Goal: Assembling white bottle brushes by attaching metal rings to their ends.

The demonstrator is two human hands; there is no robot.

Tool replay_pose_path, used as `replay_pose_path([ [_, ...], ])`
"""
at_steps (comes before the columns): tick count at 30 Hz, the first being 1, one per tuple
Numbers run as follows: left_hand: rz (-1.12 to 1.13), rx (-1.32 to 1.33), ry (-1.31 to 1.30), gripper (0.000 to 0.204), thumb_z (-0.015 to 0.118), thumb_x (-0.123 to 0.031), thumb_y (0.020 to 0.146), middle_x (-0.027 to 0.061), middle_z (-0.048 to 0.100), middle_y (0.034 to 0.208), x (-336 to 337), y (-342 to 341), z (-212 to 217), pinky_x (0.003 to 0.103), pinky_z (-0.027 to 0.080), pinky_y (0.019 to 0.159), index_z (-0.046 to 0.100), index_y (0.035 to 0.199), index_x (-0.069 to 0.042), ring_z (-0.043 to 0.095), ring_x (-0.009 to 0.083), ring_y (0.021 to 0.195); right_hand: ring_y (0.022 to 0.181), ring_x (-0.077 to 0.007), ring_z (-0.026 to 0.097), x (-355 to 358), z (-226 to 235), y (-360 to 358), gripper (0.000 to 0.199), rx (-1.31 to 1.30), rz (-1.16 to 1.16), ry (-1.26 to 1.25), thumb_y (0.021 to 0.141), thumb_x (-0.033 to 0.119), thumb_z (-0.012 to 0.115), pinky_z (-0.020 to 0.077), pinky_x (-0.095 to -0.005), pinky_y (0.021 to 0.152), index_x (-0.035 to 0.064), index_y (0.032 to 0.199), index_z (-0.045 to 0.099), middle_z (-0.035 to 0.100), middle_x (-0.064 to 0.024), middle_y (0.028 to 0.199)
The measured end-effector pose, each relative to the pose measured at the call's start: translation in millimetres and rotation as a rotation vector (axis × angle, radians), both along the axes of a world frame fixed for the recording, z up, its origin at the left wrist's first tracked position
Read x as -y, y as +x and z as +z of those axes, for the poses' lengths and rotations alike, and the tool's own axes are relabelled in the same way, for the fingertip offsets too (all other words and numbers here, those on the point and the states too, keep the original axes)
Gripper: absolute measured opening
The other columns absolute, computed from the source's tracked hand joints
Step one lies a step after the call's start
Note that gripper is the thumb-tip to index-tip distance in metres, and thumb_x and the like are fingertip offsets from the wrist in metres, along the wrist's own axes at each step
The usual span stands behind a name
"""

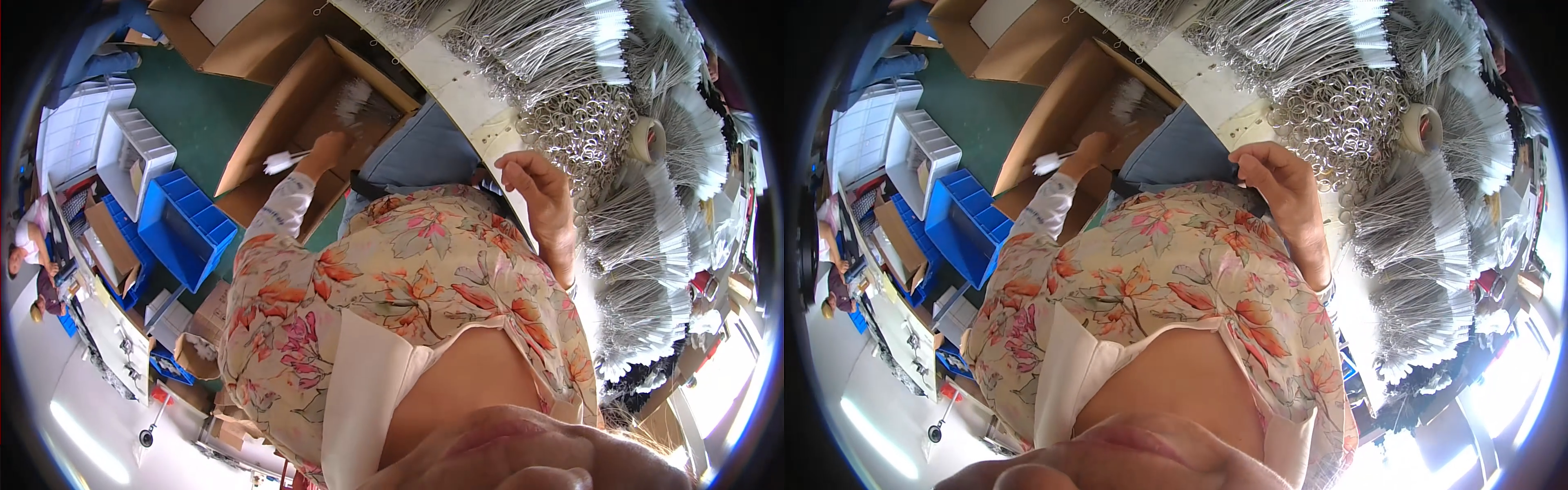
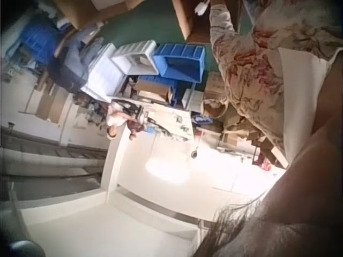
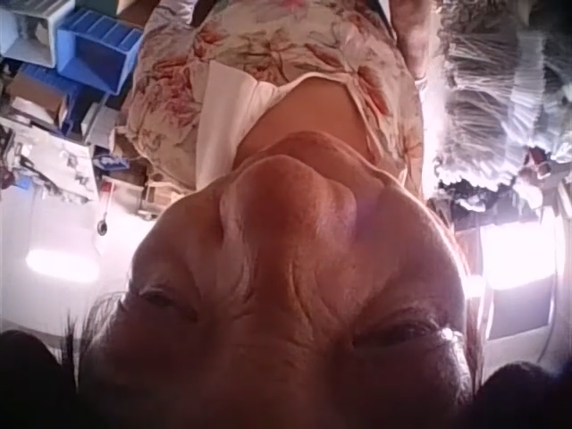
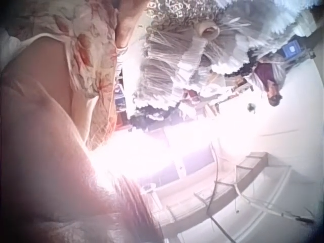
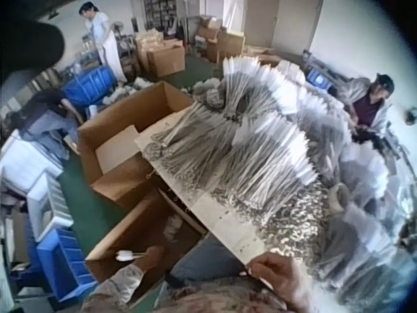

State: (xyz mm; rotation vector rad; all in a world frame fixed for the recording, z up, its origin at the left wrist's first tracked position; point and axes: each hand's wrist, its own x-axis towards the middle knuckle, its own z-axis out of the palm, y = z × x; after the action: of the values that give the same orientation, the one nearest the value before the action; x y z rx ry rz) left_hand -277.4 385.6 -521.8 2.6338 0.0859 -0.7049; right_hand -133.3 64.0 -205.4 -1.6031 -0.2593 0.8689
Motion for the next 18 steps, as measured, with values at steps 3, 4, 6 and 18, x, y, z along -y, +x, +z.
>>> replay_pose_path([
  [3,-0.117,0.11,-0.017,0.027,0.051,-0.01,0.078,0.0135,0.063,0.087,34.1,58.3,18.7,0.041,0.048,0.074,0.059,0.104,-0.008,0.061,0.0309,0.083,0.071,-0.0058,0.05,6.6,-3.1,-6.9,0.018,-0.029,-0.041,-0.062,0.087,0.013,0.055,0.0393,-0.0194,0.067,-0.0018,0.095,0.061,0.058,-0.0014,0.076],
  [4,-0.166,0.1,-0.035,0.027,0.051,-0.012,0.079,0.0138,0.062,0.09,43.2,77.8,39.4,0.04,0.048,0.075,0.059,0.104,-0.006,0.06,0.0307,0.085,0.072,-0.0058,0.05,6.3,-3.3,-6.4,0.018,-0.043,-0.062,-0.033,0.088,0.013,0.055,0.0393,-0.0194,0.067,-0.0015,0.096,0.061,0.059,-0.0015,0.076],
  [6,-0.069,0.401,0.0,0.023,0.051,-0.014,0.078,0.017,0.062,0.089,51.6,75.2,-15.3,0.042,0.046,0.077,0.061,0.097,-0.006,0.059,0.0332,0.087,0.072,-0.0057,0.05,-0.4,0.0,-6.2,0.018,-0.057,-0.045,0.004,0.088,0.013,0.055,0.0394,-0.0194,0.067,-0.0012,0.096,0.062,0.059,-0.0017,0.077],
  [18,0.727,1.412,-0.266,0.028,0.045,-0.017,0.092,0.0138,0.06,0.098,-54.6,161.4,191.2,0.032,0.047,0.08,0.053,0.107,0.006,0.058,0.0221,0.087,0.08,-0.0113,0.058,41.1,2.8,30.7,0.015,0.141,-0.038,-0.034,0.083,0.013,0.059,0.0459,-0.0262,0.073,0.0018,0.093,0.064,0.064,-0.0057,0.085],
])
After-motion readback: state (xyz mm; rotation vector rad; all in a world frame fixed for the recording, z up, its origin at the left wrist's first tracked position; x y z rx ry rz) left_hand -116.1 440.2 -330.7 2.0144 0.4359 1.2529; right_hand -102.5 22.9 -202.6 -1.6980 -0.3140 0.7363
